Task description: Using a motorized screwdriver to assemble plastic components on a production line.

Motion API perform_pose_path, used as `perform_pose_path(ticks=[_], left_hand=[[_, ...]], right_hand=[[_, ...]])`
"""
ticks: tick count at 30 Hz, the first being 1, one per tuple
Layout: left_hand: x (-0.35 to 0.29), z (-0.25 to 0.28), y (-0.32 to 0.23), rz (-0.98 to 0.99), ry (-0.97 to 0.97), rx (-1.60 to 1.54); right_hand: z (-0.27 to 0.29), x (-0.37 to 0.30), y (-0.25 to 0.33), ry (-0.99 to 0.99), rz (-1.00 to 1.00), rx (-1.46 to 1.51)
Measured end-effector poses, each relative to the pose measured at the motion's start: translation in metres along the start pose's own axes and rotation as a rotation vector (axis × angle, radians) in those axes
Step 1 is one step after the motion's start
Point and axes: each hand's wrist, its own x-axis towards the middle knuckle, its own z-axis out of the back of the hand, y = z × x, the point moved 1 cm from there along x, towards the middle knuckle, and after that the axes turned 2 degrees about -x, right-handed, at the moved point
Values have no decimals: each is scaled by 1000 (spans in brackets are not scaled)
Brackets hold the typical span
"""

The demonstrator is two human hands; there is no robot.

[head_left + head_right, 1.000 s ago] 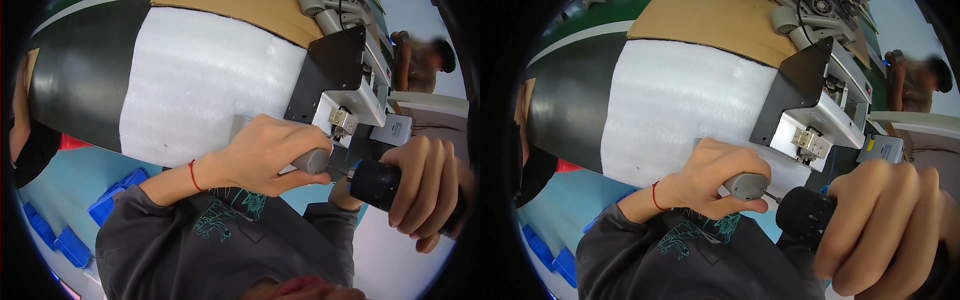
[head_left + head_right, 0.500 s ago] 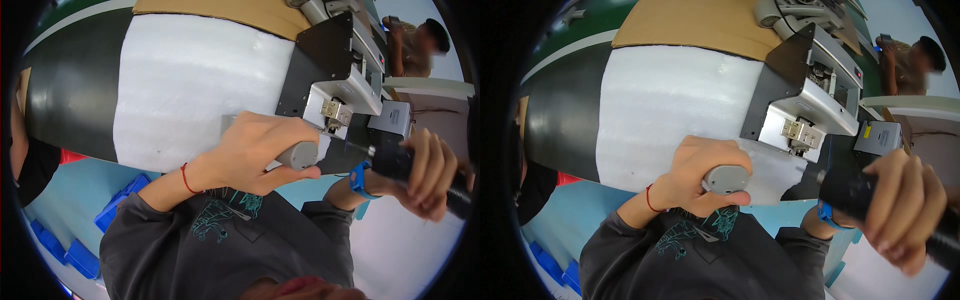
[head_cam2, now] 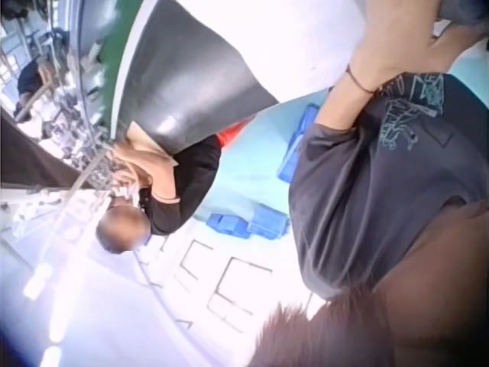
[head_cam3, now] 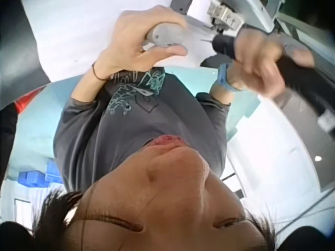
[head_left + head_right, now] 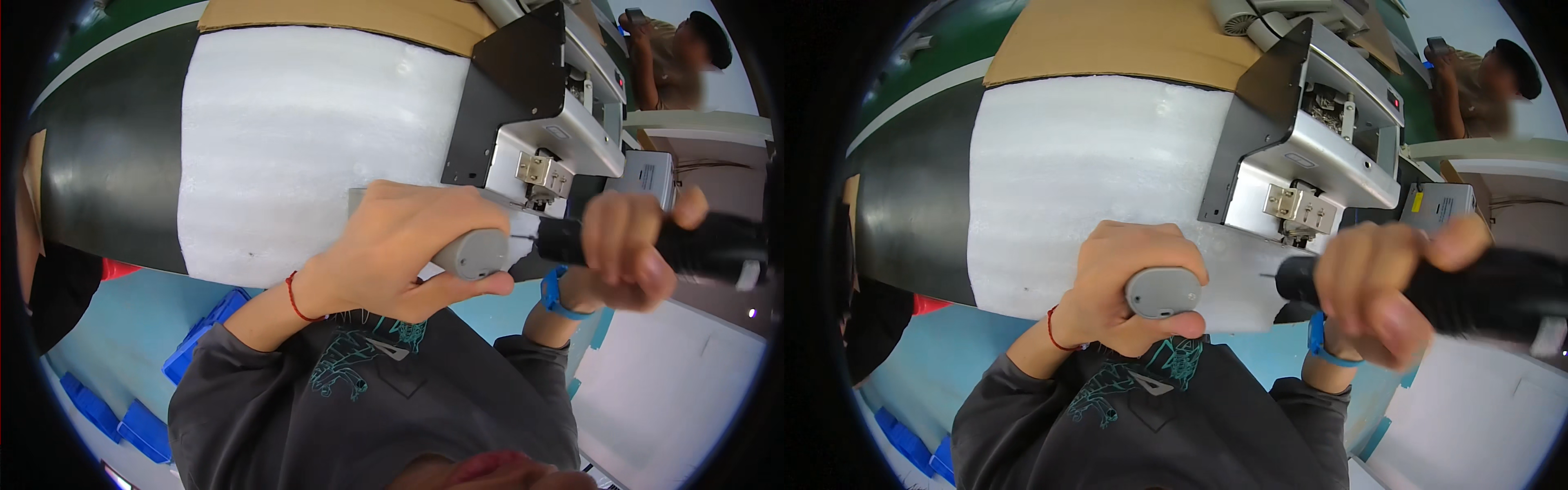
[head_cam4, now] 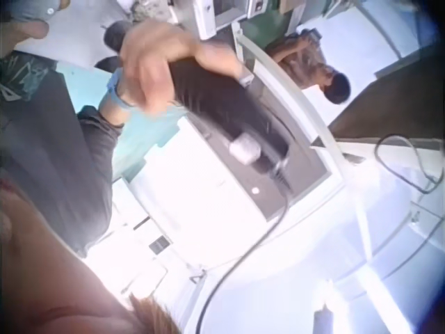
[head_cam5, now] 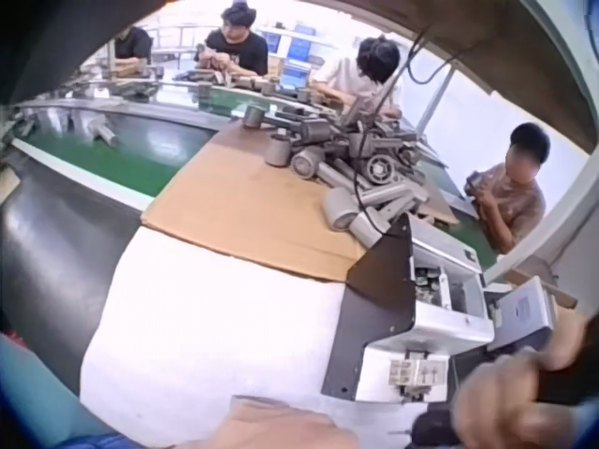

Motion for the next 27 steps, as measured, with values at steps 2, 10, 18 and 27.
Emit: perform_pose_path(ticks=[2, 10, 18, 27], left_hand=[[1, -4, 0, -10, 2, -16], [1, -5, -4, -56, 38, -5], [3, -3, -4, -25, 24, 9], [3, -3, -5, -47, 76, 38]], right_hand=[[-8, 3, 15, -10, 180, 100], [-70, 56, 10, 178, 509, 427], [-75, 56, 4, 129, 383, 342], [-61, 37, 25, 52, 266, 214]])
